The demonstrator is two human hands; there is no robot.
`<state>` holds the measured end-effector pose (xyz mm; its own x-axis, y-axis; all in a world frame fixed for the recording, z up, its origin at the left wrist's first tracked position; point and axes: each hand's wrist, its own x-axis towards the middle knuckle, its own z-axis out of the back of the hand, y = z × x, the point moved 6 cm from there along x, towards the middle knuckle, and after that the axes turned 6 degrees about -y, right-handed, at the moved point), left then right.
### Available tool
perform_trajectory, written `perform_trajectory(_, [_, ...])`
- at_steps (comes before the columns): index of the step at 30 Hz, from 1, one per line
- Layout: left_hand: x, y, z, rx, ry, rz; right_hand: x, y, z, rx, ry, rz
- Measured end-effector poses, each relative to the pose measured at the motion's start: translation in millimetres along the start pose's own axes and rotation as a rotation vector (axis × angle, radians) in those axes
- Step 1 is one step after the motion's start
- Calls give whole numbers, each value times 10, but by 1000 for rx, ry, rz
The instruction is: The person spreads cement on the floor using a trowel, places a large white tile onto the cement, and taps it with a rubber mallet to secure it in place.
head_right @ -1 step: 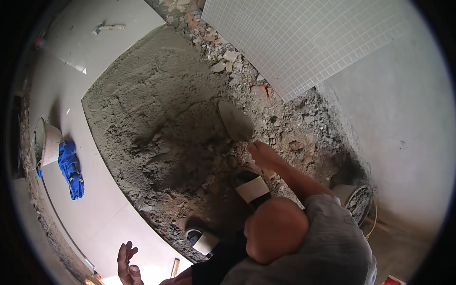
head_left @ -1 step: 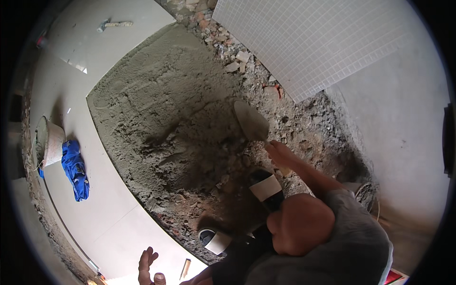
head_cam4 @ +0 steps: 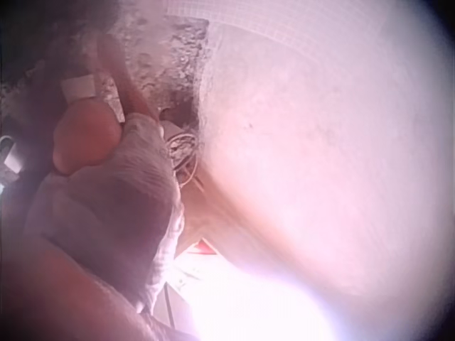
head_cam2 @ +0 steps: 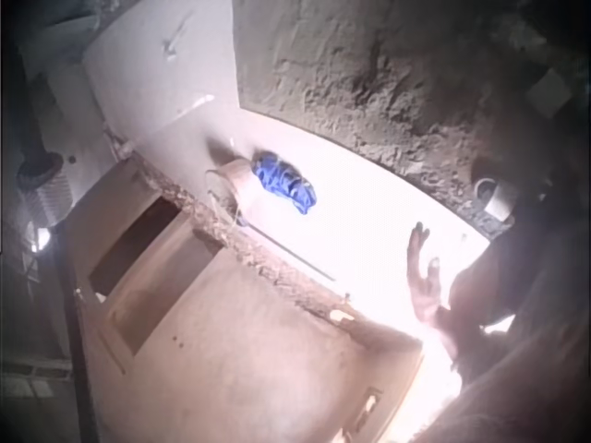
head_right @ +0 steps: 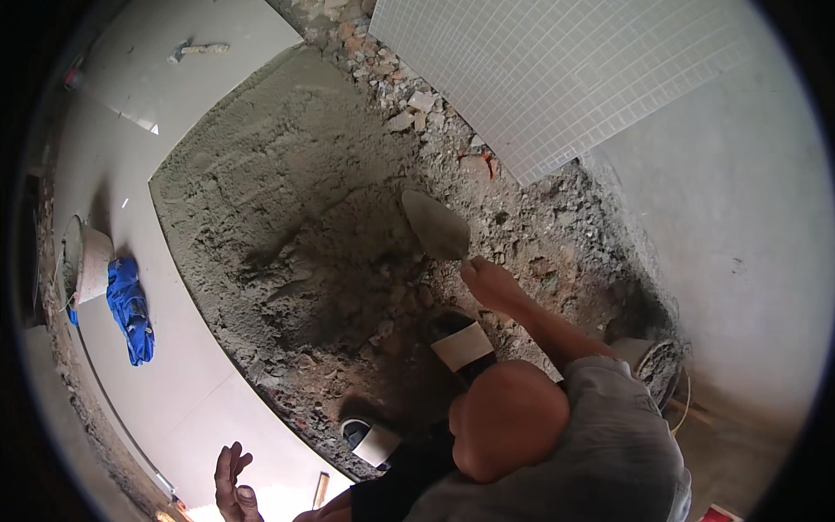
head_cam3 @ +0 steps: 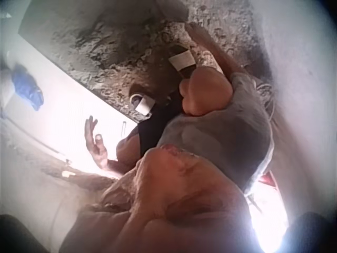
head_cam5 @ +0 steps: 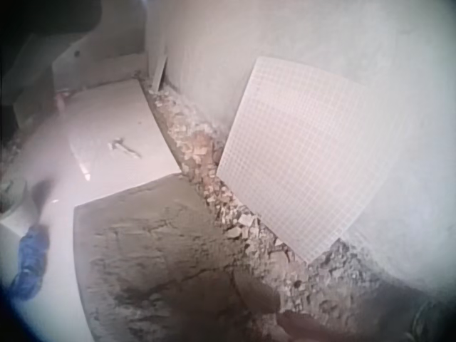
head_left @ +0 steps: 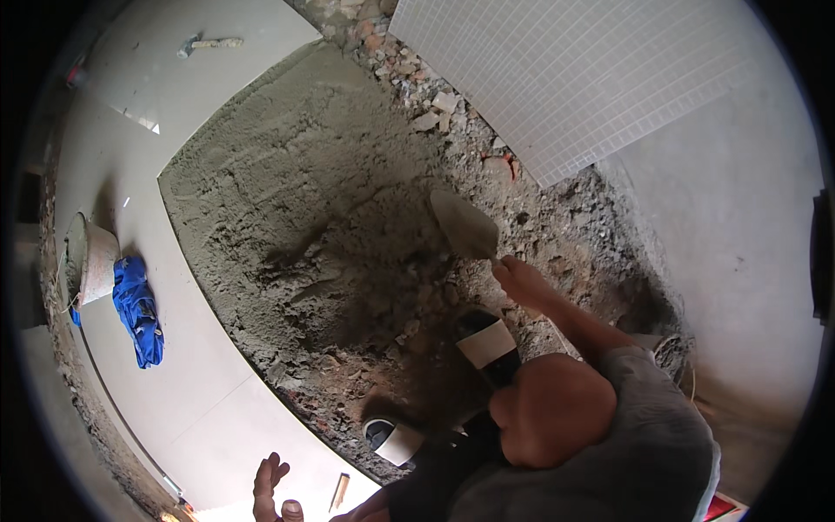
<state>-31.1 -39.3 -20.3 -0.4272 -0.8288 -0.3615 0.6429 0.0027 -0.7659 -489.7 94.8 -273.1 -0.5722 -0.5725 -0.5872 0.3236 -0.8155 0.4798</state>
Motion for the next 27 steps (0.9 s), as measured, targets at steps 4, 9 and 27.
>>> perform_trajectory(4, [147,-8,-107,-24,-34,-18,185,-70,408,-433,1,223])
perform_trajectory(9, [226,-88,-142,0,-30,5,568,-62,639,-451,51,187])
perform_trajectory(27, [91,-48,-212,1,-63,120,2208,1139,1227,-462,215,297])
